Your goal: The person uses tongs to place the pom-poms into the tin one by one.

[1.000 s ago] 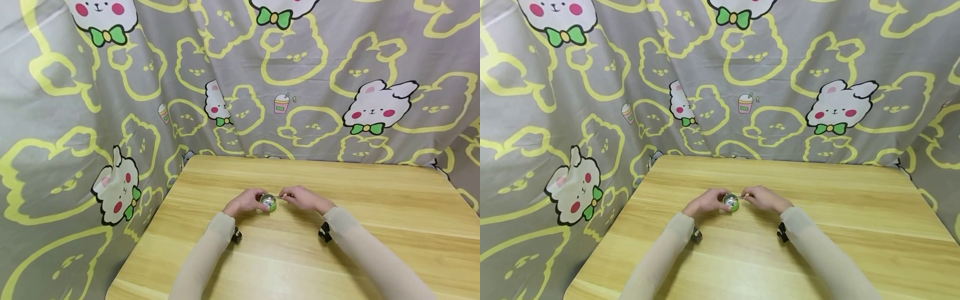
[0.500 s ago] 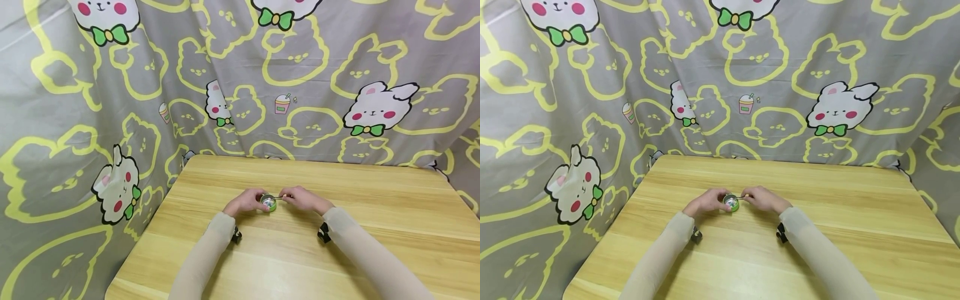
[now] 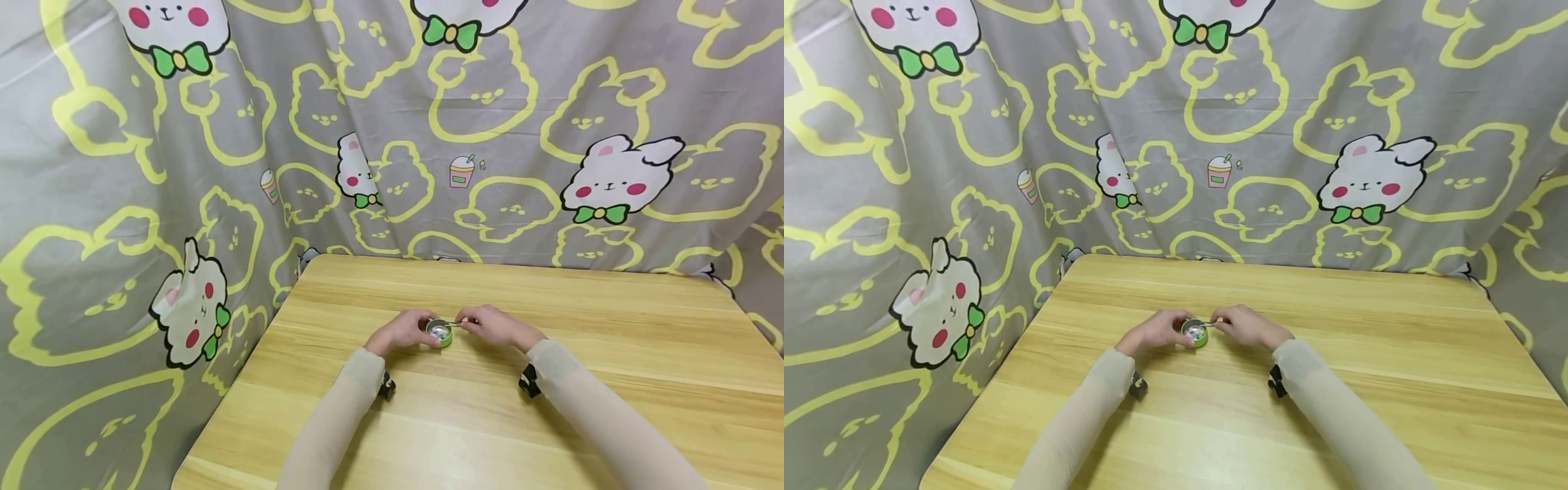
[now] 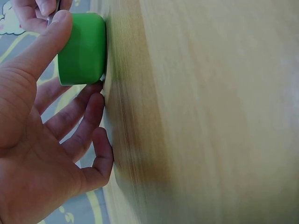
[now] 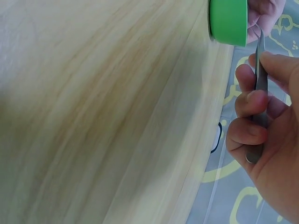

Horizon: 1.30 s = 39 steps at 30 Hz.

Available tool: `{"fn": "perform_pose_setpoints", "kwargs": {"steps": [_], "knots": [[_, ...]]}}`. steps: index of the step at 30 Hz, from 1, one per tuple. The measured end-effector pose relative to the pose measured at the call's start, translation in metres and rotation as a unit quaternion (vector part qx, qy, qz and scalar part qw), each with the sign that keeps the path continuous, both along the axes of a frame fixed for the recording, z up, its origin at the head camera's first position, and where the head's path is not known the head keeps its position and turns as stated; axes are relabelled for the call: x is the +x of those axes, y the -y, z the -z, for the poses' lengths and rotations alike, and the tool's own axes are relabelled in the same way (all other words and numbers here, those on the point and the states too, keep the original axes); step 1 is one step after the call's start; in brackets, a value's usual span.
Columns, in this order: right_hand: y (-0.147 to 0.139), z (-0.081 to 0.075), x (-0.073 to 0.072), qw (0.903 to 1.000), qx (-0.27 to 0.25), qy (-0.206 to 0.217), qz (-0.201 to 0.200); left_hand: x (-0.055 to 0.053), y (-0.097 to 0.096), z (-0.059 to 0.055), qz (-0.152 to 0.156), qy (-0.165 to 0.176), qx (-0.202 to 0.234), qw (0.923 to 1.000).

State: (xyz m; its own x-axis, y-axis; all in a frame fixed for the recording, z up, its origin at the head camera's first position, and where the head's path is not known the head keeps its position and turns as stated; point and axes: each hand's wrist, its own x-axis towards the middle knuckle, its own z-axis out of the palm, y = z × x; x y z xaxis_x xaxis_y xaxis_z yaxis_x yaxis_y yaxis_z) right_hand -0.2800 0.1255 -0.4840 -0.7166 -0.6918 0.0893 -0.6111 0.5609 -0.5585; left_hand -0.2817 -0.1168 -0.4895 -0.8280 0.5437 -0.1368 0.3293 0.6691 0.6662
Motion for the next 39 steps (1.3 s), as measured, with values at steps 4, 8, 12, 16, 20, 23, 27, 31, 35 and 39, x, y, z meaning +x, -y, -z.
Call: {"fn": "perform_pose_setpoints", "kwargs": {"steps": [4,8,12,16,20,23,27,31,35,39], "knots": [[-0.002,-0.001,0.000,1.0000,-0.004,-0.001,0.004,0.000,0.000,-0.002,0.003,-0.001,0.000,1.0000],[-0.008,-0.002,0.002,0.9998,-0.012,0.006,0.015,0.001,0.000,-0.002,0.004,-0.005,-0.002,1.0000],[-0.019,-0.002,0.004,0.9995,-0.019,0.004,0.025,0.002,-0.001,-0.001,0.003,-0.008,-0.002,1.0000],[-0.033,-0.001,0.007,0.9990,-0.021,-0.002,0.040,0.003,-0.001,0.001,0.003,-0.005,0.007,1.0000],[-0.047,0.000,0.011,0.9982,-0.025,-0.013,0.053,0.004,-0.001,0.002,0.004,0.002,0.015,0.9999],[-0.059,0.001,0.013,0.9973,-0.019,-0.026,0.066,0.004,-0.001,0.003,0.003,0.002,0.016,0.9999],[-0.073,0.003,0.015,0.9954,-0.012,-0.040,0.086,0.003,0.000,0.002,0.005,-0.001,0.019,0.9998],[-0.085,0.003,0.017,0.9944,-0.017,-0.049,0.092,0.002,0.001,0.003,0.005,-0.005,0.019,0.9998],[-0.095,0.005,0.019,0.9936,-0.015,-0.054,0.098,0.001,0.000,0.003,0.004,-0.004,0.014,0.9999],[-0.104,0.010,0.020,0.9931,-0.007,-0.054,0.104,0.003,-0.001,0.003,0.007,0.000,0.016,0.9999]]}}
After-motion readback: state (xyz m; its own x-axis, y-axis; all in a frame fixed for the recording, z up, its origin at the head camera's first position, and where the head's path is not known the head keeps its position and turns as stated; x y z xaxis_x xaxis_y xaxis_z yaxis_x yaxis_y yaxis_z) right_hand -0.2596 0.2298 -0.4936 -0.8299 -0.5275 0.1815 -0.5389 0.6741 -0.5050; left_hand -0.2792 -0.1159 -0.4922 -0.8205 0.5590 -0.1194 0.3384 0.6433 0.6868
